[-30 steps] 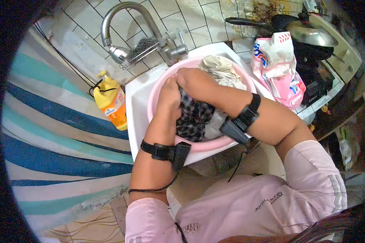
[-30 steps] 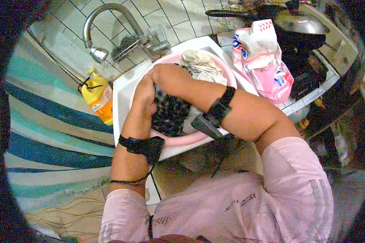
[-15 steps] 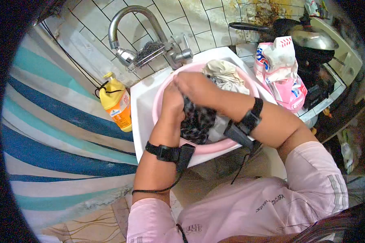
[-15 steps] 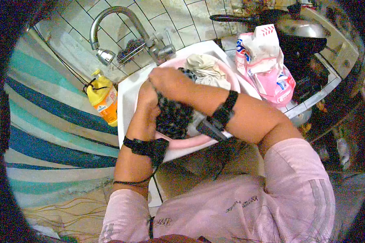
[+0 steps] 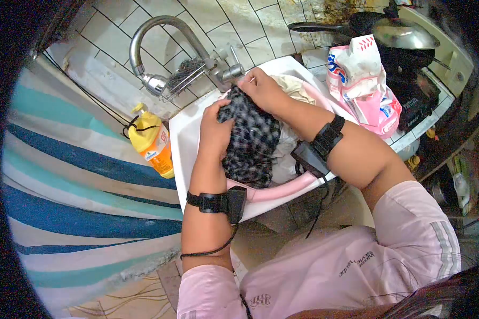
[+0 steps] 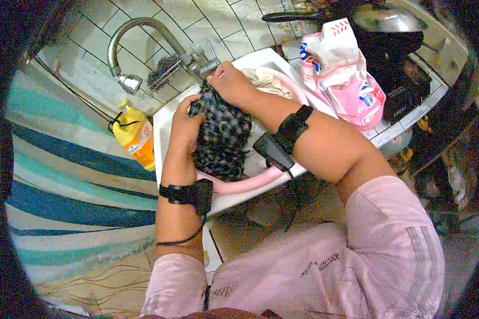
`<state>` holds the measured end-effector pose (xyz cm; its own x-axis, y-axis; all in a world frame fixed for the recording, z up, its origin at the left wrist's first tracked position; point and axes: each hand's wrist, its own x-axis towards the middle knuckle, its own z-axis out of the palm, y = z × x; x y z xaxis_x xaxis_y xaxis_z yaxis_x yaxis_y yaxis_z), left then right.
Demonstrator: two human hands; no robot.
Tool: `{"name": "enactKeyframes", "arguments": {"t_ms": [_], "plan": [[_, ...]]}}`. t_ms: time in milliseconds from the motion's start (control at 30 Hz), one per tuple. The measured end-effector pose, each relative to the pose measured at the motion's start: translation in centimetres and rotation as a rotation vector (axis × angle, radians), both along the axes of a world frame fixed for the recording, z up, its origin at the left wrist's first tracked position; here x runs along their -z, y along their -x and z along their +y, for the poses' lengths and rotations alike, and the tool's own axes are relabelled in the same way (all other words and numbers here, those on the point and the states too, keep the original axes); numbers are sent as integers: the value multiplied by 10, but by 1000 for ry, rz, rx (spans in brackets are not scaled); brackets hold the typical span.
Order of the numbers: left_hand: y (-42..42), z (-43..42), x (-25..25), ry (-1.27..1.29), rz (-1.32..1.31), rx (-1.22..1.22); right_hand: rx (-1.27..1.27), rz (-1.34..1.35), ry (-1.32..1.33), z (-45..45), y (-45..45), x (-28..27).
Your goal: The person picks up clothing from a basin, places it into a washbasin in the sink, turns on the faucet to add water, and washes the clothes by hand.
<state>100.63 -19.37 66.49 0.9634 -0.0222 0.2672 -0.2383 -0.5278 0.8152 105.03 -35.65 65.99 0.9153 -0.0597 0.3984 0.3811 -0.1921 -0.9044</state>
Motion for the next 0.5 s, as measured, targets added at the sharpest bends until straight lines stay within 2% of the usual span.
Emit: {"name": "enactKeyframes", "arguments": {"t_ms": [33, 67, 100, 133, 167, 200, 267, 300, 333, 500], "plan": [[4, 1, -6, -193, -94, -50, -44, 2, -41, 3, -3, 4], [-6, 9, 7, -195, -95, -49, -43, 2, -43, 3, -7, 8], [-26, 24, 31, -319, -136, -67, -30, -76, 41, 3, -12, 14], [-30, 26, 31, -443, -178, -84, -17, -154, 124, 2, -12, 13], [-35, 31, 28, -320, 104, 214, -37, -116, 84, 2, -11, 12], [-28, 25, 23, -324, 104, 214, -36, -117, 81, 1, -10, 13], [-13, 11, 22, -563, 306, 80, -33, -179, 113, 1, -10, 13], [-25, 16, 29, -717, 364, 121, -32, -179, 111, 1, -9, 13], [-27, 17, 32, -745, 442, 150, -47, -194, 118, 2, -7, 13], [-34, 18, 51, -576, 762, 212, -195, -161, 106, 0, 0, 5]]}}
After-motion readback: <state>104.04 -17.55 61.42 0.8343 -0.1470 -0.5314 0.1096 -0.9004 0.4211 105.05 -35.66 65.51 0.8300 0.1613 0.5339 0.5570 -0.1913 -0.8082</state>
